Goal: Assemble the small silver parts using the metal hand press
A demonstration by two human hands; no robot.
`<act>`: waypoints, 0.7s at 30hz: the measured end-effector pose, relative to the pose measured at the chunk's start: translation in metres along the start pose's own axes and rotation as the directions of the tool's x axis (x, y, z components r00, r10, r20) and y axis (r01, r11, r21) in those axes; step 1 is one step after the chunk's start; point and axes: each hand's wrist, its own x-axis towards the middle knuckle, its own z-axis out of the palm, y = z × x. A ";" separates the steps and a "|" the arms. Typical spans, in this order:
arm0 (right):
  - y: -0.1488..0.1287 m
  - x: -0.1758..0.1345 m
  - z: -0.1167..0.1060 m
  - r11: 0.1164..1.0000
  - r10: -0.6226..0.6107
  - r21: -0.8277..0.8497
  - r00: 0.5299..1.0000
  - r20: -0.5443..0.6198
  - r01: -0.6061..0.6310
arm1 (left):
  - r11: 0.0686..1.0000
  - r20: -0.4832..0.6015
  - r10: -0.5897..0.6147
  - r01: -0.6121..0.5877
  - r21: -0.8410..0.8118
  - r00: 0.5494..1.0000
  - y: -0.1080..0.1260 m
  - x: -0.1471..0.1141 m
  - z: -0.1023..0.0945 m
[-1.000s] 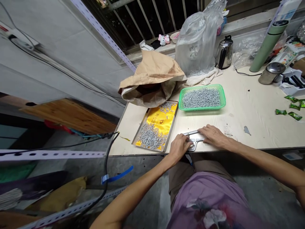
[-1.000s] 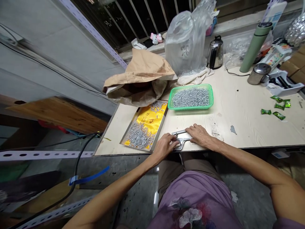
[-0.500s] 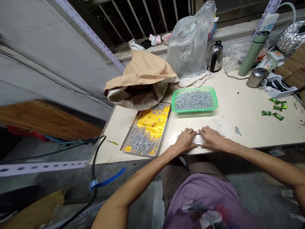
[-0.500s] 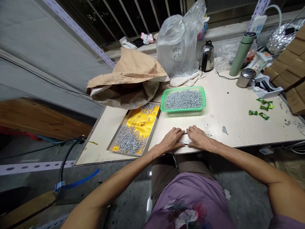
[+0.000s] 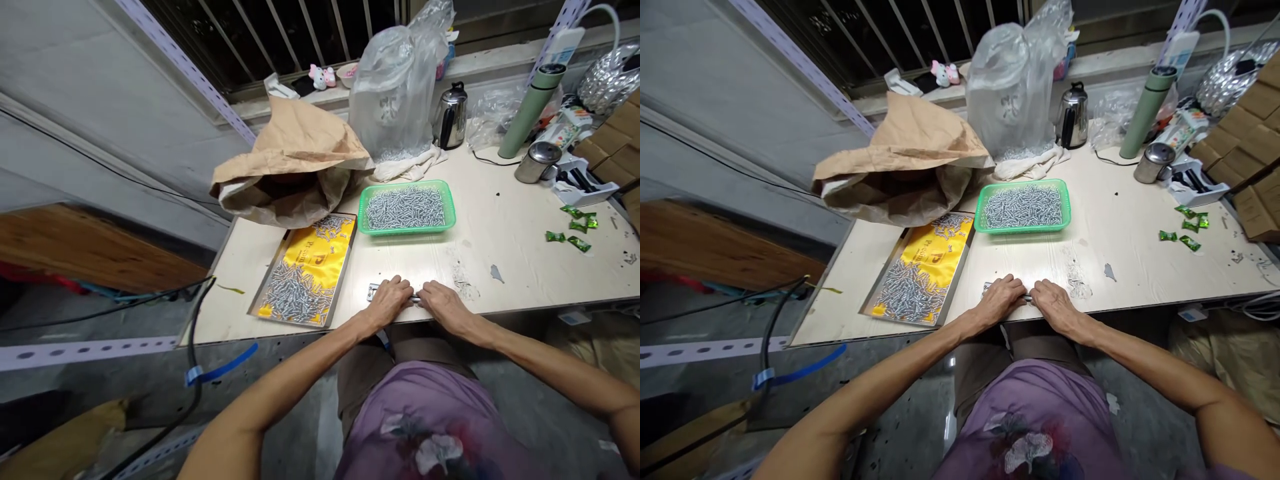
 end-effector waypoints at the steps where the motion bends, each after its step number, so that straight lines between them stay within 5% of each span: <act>1: 0.004 0.002 -0.003 1.000 0.007 0.002 1.000 0.006 -0.007 | 1.000 -0.031 -0.009 0.009 -0.007 0.999 0.000 -0.001 0.002; 8: 0.046 0.030 -0.025 0.995 -0.069 0.078 0.996 0.061 0.065 | 0.992 -0.367 -0.101 0.065 -0.111 0.925 0.011 -0.007 0.041; 12: 0.056 0.057 -0.023 1.000 0.018 -0.006 1.000 -0.006 -0.018 | 0.984 -0.418 -0.069 -0.006 -0.176 0.906 0.026 -0.008 0.061; 17: 0.045 0.090 -0.030 0.992 0.069 -0.101 0.997 -0.020 -0.071 | 0.974 -0.446 -0.071 -0.034 -0.224 0.892 0.032 -0.010 0.061; 21: 0.002 0.103 -0.032 0.970 -0.216 -0.084 0.967 0.138 0.229 | 0.966 -0.421 -0.096 -0.017 -0.257 0.902 0.032 -0.010 0.060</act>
